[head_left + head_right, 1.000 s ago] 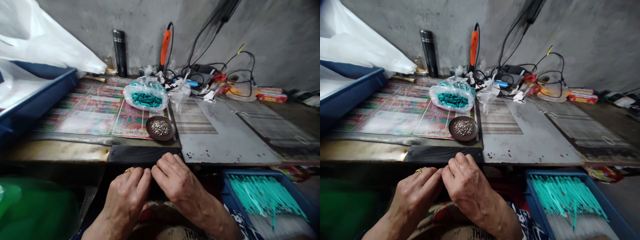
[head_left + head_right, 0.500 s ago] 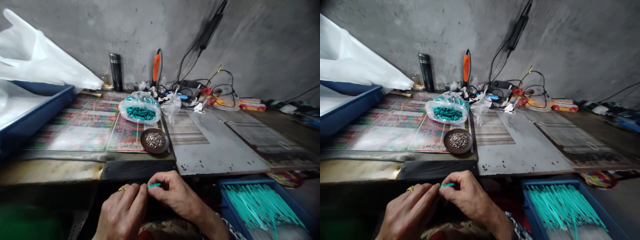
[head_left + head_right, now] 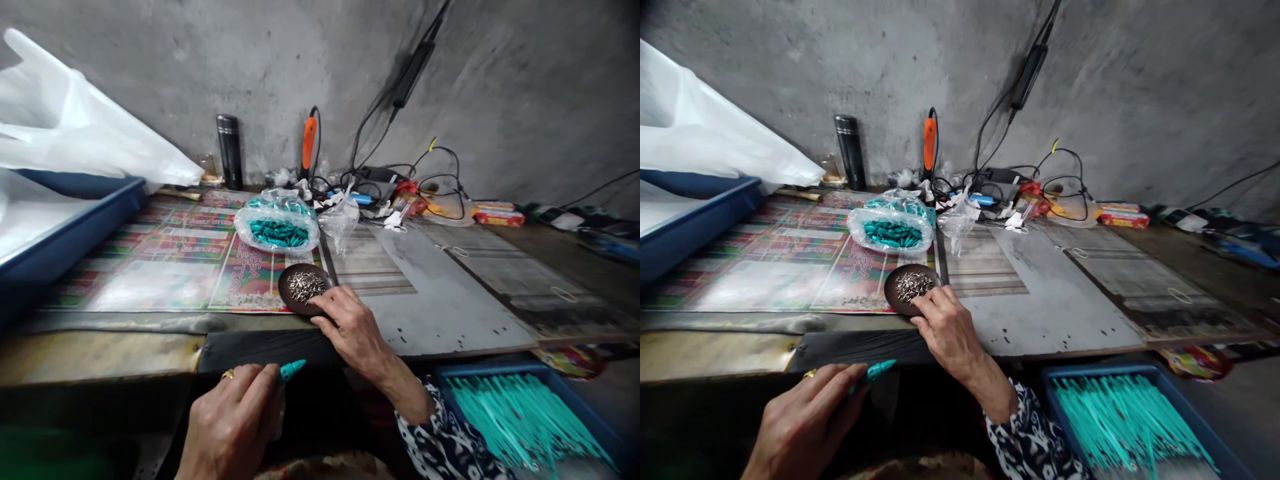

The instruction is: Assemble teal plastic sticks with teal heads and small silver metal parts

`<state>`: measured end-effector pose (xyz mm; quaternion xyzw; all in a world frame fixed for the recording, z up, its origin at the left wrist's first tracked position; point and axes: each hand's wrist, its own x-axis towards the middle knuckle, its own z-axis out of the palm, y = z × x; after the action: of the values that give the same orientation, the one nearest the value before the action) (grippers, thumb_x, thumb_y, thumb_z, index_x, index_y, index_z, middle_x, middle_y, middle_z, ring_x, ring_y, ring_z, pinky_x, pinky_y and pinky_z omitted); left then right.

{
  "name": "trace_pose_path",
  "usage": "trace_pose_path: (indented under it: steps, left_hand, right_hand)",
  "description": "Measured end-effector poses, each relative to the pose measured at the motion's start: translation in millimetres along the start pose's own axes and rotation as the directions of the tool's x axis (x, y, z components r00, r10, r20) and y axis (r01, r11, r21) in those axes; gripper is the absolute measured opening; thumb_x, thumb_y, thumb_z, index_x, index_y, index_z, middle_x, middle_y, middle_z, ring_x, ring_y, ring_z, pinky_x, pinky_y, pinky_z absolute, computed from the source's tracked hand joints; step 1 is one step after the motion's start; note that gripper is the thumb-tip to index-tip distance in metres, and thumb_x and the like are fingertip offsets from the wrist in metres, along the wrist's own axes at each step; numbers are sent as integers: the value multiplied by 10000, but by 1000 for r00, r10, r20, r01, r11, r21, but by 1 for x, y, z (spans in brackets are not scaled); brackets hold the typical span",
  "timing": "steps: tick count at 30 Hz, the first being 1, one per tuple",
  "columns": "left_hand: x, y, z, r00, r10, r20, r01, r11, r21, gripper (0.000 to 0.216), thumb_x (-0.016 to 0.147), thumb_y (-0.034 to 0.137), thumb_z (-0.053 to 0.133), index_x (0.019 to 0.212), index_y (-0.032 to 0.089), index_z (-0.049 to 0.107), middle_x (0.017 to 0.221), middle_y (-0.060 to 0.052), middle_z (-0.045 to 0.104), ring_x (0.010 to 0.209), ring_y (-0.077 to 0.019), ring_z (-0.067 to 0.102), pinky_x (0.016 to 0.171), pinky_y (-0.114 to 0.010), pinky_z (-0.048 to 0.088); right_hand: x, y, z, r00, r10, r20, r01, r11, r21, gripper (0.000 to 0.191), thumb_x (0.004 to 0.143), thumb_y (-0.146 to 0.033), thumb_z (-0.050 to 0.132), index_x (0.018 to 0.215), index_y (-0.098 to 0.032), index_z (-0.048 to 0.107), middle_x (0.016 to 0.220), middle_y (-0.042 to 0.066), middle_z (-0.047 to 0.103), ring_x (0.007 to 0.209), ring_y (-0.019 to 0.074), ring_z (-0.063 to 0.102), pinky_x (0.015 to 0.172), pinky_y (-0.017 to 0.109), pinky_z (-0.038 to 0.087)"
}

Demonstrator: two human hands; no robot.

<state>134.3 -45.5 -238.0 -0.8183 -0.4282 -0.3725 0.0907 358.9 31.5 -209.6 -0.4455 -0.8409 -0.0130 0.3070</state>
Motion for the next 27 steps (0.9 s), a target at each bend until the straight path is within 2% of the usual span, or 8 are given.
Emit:
trace_pose_path:
  steps: [4,8,17,21,24,27]
  left_hand:
    - [-1,-6,-2,999,-38,-9,38,999,-5,208,1018,253,419,998,197,618,770,9,697,605,-116,666,566,-209,487]
    - [-1,-9,-2,998,-60,-35,59,998,-5,231,1023,278,415,977,200,627,757,16,698,600,-112,674,559,-207,492]
    - [5,-7,-3,991,-129,18,130,988,-78,280,1017,317,417,908,204,649,685,19,679,560,-119,671,517,-205,500]
    - [6,-4,-6,978,-186,94,194,977,-86,237,985,287,464,902,211,673,700,14,687,575,-138,678,537,-221,526]
    - [8,-2,-9,960,-235,153,253,961,-108,221,957,269,493,877,203,688,695,6,689,572,-151,677,528,-233,529]
    - [11,1,-12,944,-258,204,294,941,-169,186,924,235,528,845,195,691,672,9,684,560,-142,671,526,-221,522]
  right_hand:
    - [2,1,11,1000,-23,15,25,992,-120,212,814,-62,706,1010,-140,688,983,104,628,951,274,537,804,413,537]
    - [1,0,13,999,-34,19,36,991,-131,170,837,-43,671,979,-135,690,967,98,629,936,263,540,813,414,534]
    - [-1,9,16,999,-16,-41,19,996,87,185,829,0,625,939,-134,691,920,77,639,903,239,554,784,379,511]
    - [0,10,12,998,20,-61,-6,978,209,153,855,-26,588,853,-159,664,860,51,649,854,215,567,793,370,483]
    - [-1,1,6,993,38,-114,-7,965,260,136,876,-61,588,826,-174,645,823,42,645,826,208,567,779,361,466]
    - [-7,-20,-2,989,36,-142,14,941,339,111,888,-80,616,838,-177,639,818,35,630,830,197,563,789,351,458]
